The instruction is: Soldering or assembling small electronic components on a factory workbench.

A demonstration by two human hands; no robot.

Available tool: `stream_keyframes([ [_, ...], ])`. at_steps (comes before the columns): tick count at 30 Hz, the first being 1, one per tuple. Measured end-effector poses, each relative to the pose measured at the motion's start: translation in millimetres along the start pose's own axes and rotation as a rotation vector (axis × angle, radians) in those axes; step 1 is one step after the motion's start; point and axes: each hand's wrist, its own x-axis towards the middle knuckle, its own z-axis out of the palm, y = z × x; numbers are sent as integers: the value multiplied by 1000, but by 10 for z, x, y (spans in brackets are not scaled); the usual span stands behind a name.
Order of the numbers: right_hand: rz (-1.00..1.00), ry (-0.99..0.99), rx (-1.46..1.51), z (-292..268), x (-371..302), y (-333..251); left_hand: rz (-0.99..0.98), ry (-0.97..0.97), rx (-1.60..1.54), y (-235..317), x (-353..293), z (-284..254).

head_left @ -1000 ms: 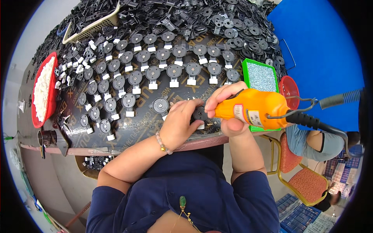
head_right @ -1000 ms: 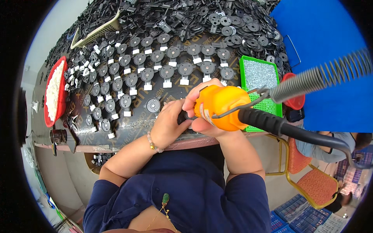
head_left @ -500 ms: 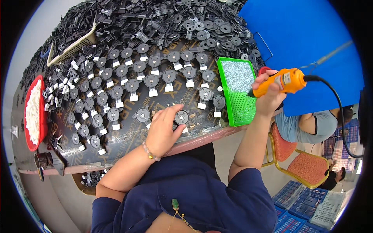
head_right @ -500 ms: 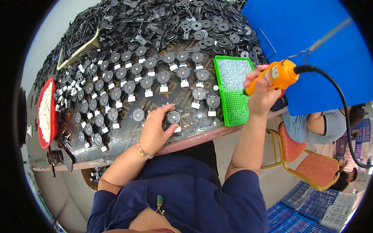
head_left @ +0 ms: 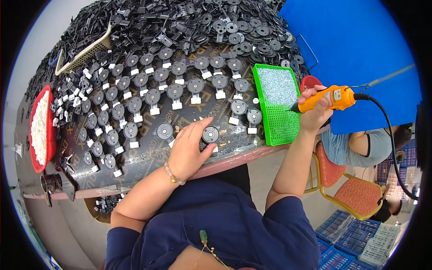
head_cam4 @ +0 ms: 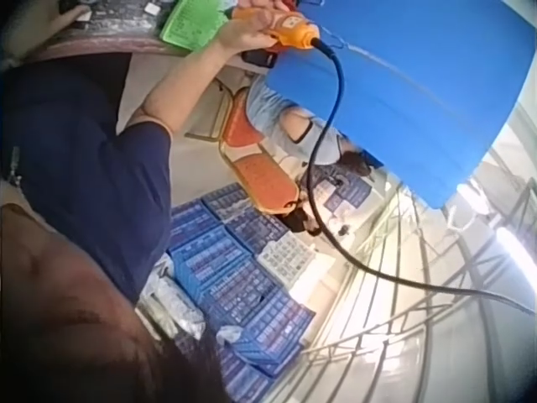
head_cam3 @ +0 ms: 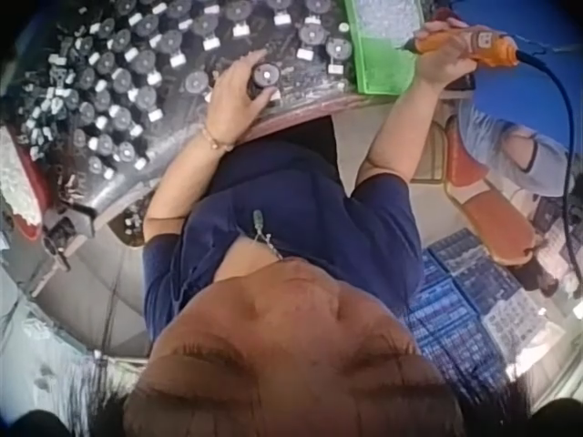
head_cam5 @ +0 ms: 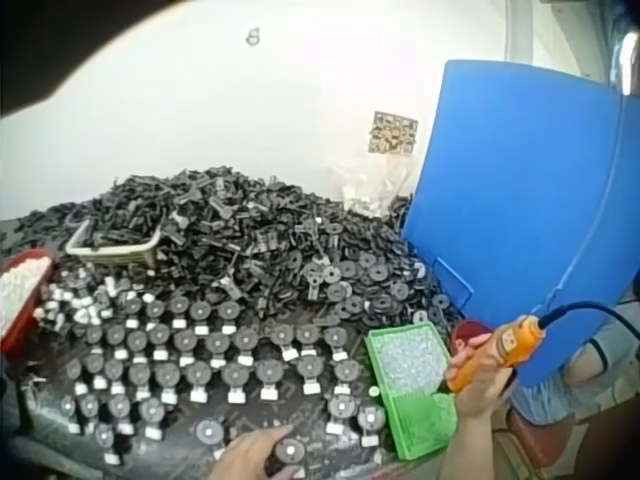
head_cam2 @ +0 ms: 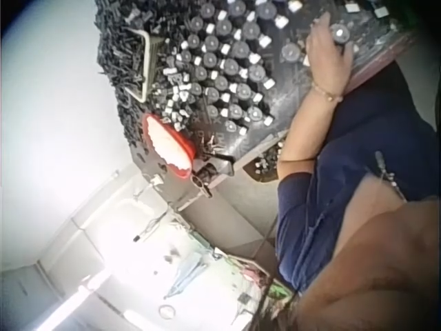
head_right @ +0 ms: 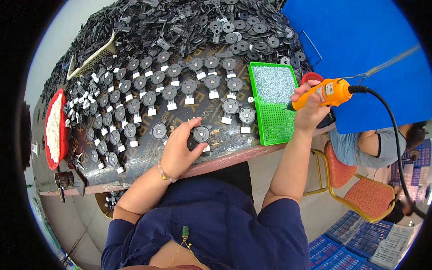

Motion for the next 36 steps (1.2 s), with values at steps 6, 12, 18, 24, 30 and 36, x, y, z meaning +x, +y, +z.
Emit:
stream_keyframes([
  [6, 35, -4, 14, 39, -3, -36, 17, 15, -9, -8, -14, -1],
  [12, 68, -3, 66, 208, -78, -315, 66, 56, -16, -22, 4, -13],
  [18, -19, -211, 157, 698, -313, -616, 130, 80, 7, -49, -1, -25],
  [24, 48, -64, 54, 271, 15, -256, 109, 33, 15, -49, -7, -54],
  [30, 32, 26, -8, 74, -44, -80, 130, 35, 6, -15, -11, -26],
  [36, 1, 51, 18, 55, -34, -132, 121, 65, -12, -33, -2, -20],
])
